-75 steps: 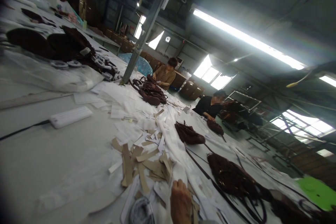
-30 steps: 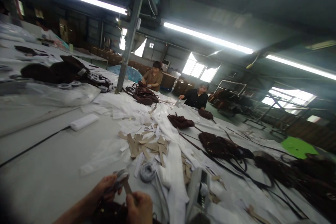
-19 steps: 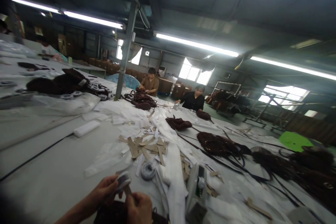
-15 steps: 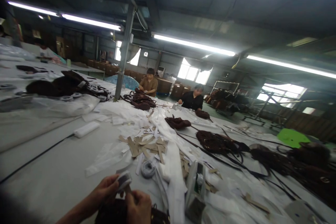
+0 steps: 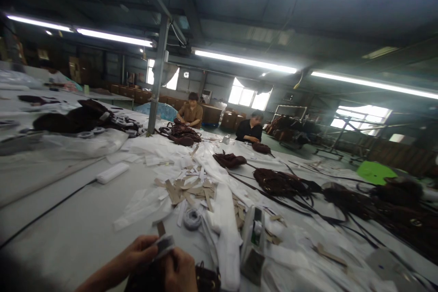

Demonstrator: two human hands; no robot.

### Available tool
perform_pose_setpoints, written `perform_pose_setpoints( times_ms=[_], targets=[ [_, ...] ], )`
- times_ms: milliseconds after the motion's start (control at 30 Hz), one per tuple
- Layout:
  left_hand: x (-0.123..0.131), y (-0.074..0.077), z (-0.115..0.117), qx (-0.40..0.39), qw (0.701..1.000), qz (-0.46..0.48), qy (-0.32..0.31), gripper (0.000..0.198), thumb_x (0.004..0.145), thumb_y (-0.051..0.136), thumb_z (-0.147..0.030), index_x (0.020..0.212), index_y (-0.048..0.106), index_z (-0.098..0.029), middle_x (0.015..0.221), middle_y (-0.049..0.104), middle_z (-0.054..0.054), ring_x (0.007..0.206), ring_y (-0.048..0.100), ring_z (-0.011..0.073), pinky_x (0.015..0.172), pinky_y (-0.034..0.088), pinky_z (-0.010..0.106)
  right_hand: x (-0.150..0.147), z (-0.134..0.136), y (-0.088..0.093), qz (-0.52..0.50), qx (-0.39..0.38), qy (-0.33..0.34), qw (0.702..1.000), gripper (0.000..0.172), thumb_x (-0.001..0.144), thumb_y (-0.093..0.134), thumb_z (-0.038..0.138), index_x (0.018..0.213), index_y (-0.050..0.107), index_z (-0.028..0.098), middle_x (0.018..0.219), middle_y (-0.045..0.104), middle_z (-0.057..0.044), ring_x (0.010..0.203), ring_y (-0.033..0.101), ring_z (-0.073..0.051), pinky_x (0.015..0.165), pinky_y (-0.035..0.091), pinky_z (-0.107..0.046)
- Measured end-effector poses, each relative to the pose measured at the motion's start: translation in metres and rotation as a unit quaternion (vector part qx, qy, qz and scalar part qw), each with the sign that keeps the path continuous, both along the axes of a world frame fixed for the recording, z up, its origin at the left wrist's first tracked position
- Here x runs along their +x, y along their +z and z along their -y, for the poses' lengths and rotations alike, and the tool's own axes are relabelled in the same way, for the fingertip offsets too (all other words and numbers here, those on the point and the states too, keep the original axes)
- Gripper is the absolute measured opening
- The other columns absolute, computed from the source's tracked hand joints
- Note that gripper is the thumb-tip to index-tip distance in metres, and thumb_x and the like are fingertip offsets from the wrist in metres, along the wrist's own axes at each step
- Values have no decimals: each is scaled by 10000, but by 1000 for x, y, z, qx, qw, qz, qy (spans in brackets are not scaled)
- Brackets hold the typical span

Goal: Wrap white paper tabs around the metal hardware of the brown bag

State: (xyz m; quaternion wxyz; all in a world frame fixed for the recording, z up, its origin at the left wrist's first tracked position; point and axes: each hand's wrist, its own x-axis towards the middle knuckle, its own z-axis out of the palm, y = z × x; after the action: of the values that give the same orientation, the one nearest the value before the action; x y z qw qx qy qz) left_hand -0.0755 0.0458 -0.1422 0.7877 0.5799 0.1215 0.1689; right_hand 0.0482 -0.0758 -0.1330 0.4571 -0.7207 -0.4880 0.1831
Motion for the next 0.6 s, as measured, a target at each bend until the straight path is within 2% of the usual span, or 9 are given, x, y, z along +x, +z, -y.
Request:
perform_pose_setpoints(
  times_ms=[167, 300, 400, 467, 533, 600],
  targets=[
    [0, 6, 2, 36, 999, -22, -21, 441, 755, 695, -538, 804, 682, -100, 586, 436, -38, 525, 296, 75, 477, 195, 202, 0, 5, 0, -24, -15, 17, 999, 309, 837, 480, 340, 580, 533, 178, 552, 547, 12, 561, 492, -128, 475, 285, -216],
    [1, 9, 1, 11, 999, -38, -21, 416, 748, 705, -520, 776, 691, -105, 586, 468, -26, 527, 329, 81, 483, 210, 204, -3, 3, -10, -89, -8, -15, 996, 402, 829, 497, 452, 546, 556, 173, 471, 544, 6, 443, 492, -118, 424, 292, -210],
    [2, 7, -2, 4, 998, -54, -15, 428, 733, 709, -534, 774, 704, -109, 600, 529, -7, 520, 372, 87, 490, 246, 207, -5, 7, -14, -164, 10, -55, 985, 352, 784, 568, 521, 804, 625, 174, 494, 589, 14, 405, 507, -129, 415, 340, -214],
    [3, 6, -4, 5, 998, -66, -4, 447, 727, 702, -555, 763, 706, -109, 591, 547, -2, 500, 375, 87, 473, 238, 209, -6, 13, -12, -176, 39, -57, 982, 348, 747, 626, 466, 949, 584, 187, 537, 619, 21, 433, 541, -144, 444, 387, -224],
    [3, 5, -5, 9, 997, -72, 9, 451, 727, 696, -561, 748, 704, -111, 590, 560, 1, 493, 378, 87, 466, 233, 210, -7, 21, -7, -139, 51, -15, 989, 299, 693, 664, 335, 944, 581, 197, 640, 662, 9, 549, 601, -161, 527, 438, -232],
    [2, 6, -6, 17, 997, -79, 10, 448, 730, 692, -561, 737, 699, -113, 590, 561, -1, 498, 384, 90, 469, 239, 214, -6, 29, -1, -107, 31, 39, 993, 391, 592, 689, 197, 974, 606, 201, 793, 695, 0, 696, 636, -177, 638, 469, -235]
  ],
)
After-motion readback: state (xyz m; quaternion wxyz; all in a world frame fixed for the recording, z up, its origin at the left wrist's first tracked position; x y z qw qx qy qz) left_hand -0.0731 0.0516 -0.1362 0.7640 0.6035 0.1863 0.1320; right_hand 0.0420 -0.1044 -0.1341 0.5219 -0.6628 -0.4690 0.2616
